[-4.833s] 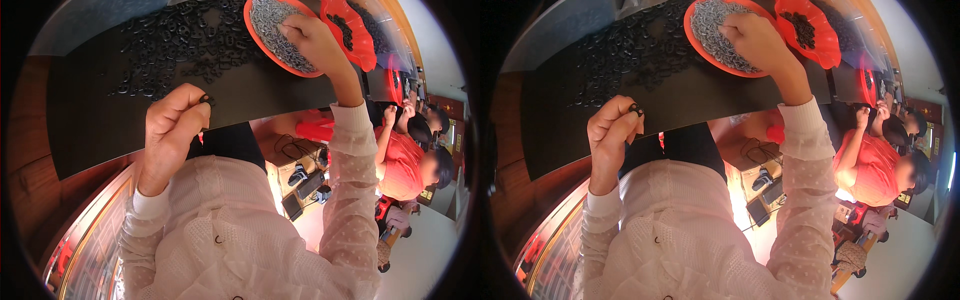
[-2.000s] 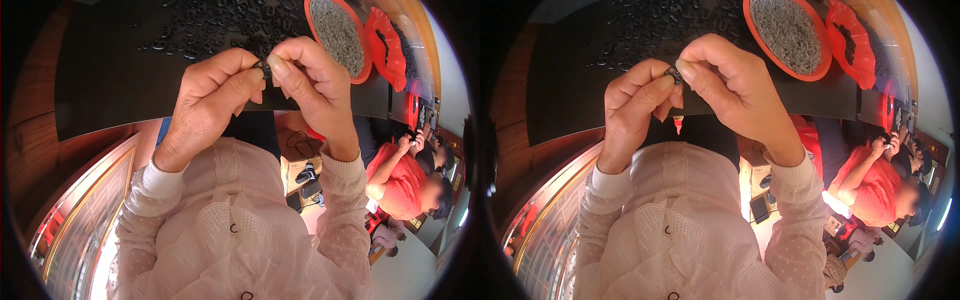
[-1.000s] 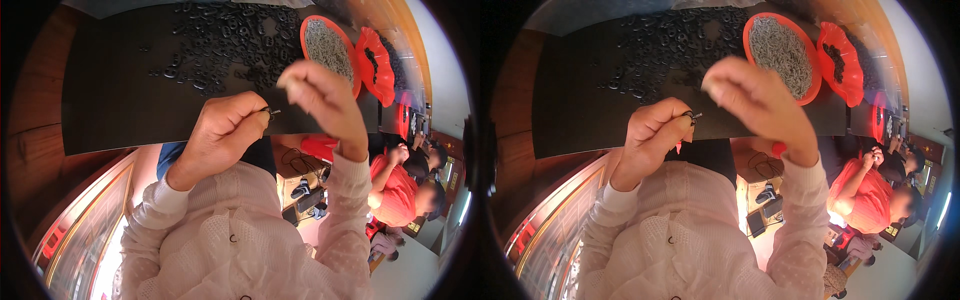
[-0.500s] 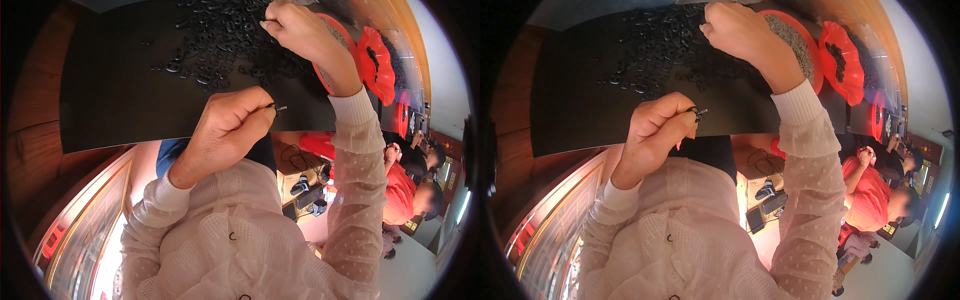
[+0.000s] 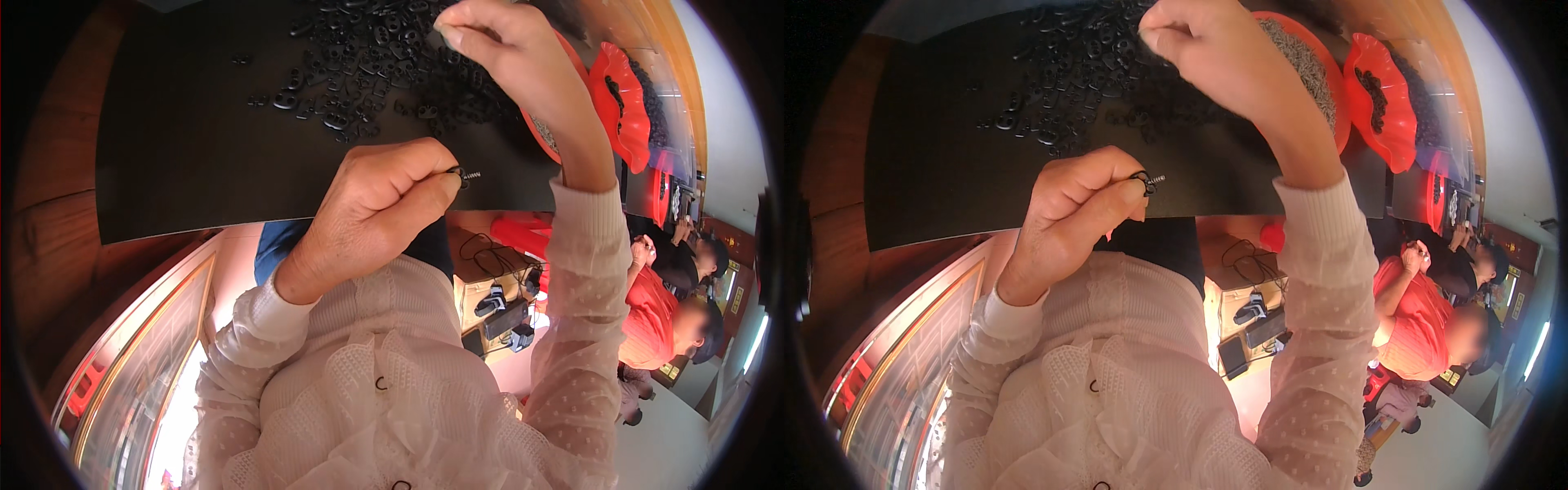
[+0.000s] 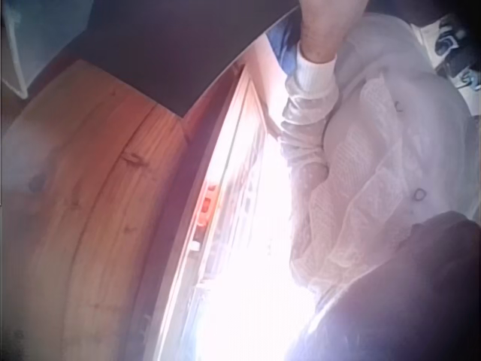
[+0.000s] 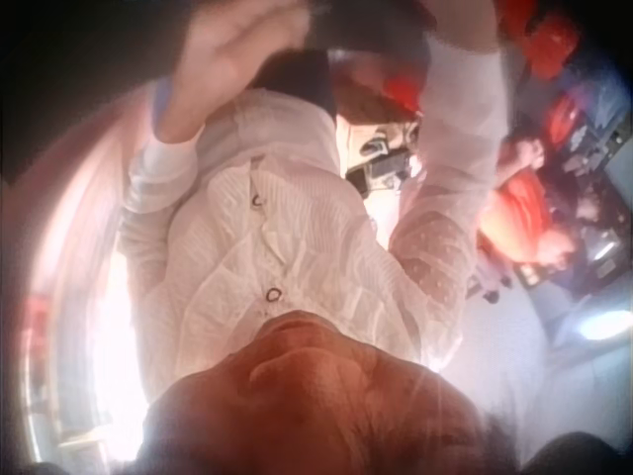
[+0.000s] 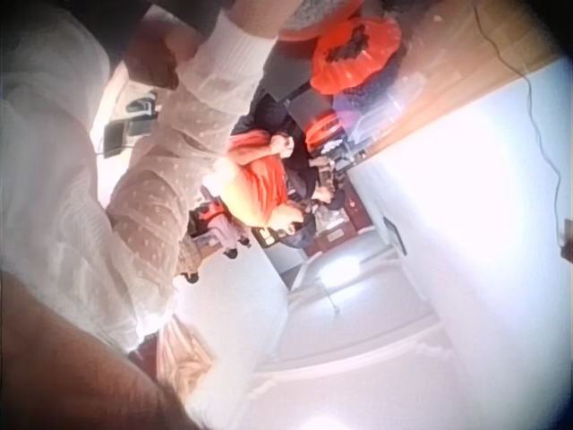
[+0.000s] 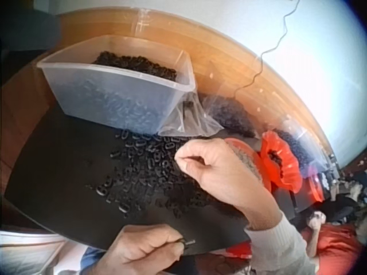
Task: The person repeatedly picks small black plastic components and metal screws from a table and red bowls, then joins them by hand. The assembled units are placed back onto the table. The process is repetitive and focused on manual assembly of small hardware parts.
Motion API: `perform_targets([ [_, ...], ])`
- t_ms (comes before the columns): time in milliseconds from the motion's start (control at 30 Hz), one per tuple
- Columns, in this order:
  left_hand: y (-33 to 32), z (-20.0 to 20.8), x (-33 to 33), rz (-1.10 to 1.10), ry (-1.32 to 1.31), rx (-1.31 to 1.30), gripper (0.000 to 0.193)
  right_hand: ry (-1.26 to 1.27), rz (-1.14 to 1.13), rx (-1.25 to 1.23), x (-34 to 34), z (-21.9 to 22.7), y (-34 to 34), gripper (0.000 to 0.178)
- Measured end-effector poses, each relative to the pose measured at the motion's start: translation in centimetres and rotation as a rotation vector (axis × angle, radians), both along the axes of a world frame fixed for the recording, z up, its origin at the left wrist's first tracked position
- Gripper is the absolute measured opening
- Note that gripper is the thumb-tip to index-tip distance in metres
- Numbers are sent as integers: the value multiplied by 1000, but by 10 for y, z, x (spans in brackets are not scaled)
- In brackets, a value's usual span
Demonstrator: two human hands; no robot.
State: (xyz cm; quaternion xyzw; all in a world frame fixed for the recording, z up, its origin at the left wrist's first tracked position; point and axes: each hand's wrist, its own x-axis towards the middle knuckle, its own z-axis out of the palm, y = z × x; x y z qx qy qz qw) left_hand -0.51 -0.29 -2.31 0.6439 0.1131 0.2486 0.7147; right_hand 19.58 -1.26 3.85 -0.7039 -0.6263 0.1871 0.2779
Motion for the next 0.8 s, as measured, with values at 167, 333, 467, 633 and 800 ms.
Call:
perform_targets([
  [167,-1,-3,0,-22,-21,30,13,414,-30,-25,-25,-10,-34,16],
  [333,-1,-3,0,-20,-23,0,15,644,-59,-103,-34,-14,-52,10],
  [467,-3,1,-1,-14,19,-74,16,726,-79,-119,-32,-13,-62,8],
  [633,-4,2,2,23,-6,-80,17,802,-77,-118,-33,-13,-70,10],
  [800,-5,4,2,21,4,-108,18,684,-54,-93,-30,-14,-73,12],
])
